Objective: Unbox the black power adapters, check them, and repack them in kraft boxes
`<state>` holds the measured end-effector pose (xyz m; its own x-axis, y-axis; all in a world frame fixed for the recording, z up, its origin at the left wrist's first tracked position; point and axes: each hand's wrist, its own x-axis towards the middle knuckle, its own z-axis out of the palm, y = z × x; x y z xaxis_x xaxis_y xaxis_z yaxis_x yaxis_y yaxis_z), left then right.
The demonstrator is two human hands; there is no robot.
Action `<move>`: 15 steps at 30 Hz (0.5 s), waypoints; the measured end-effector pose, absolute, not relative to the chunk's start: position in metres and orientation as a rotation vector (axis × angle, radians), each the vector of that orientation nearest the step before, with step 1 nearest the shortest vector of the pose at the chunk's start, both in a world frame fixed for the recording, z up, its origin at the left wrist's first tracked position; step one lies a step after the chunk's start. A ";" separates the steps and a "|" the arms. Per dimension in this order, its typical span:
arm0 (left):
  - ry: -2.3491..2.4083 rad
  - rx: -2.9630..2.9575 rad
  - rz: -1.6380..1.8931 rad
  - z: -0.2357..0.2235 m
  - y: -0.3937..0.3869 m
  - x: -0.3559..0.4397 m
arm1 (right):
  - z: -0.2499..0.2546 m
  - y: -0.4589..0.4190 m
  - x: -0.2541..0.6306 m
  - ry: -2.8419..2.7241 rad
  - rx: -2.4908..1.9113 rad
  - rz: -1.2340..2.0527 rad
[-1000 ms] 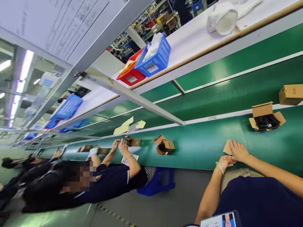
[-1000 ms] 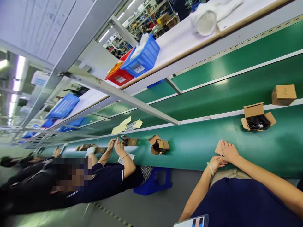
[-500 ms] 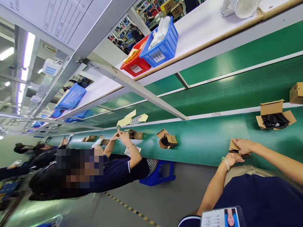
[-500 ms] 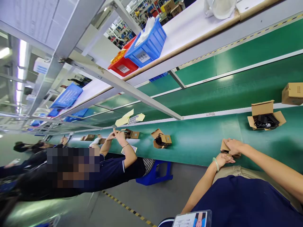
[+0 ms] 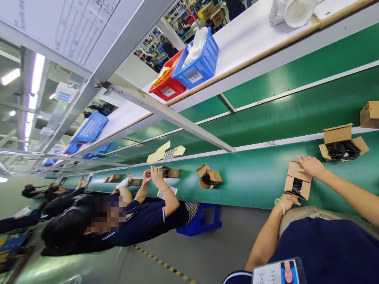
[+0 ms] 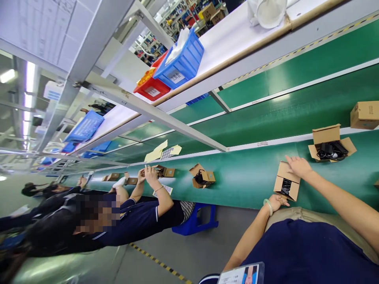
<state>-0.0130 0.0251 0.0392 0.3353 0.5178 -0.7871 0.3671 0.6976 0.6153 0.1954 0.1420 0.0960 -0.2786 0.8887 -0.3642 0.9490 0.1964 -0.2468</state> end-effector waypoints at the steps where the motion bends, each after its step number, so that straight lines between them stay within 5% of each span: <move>1: 1.282 0.867 0.099 0.042 0.026 -0.013 | 0.092 0.140 0.198 2.294 1.856 -0.607; 5: 1.415 0.963 0.064 0.059 0.032 -0.019 | 0.090 0.119 0.195 2.389 1.951 -0.498; 9: 1.781 1.387 0.158 0.083 0.047 -0.018 | 0.107 0.092 0.181 2.845 1.596 -0.528; 15: 1.673 1.593 0.022 0.093 0.079 0.002 | 0.112 0.071 0.171 3.103 1.284 -0.609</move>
<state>0.0016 0.0793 0.0935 0.1220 0.8428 -0.5242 0.8287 0.2042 0.5212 0.1715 0.0712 0.1122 -0.6853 0.7195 0.1124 0.6238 0.6596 -0.4193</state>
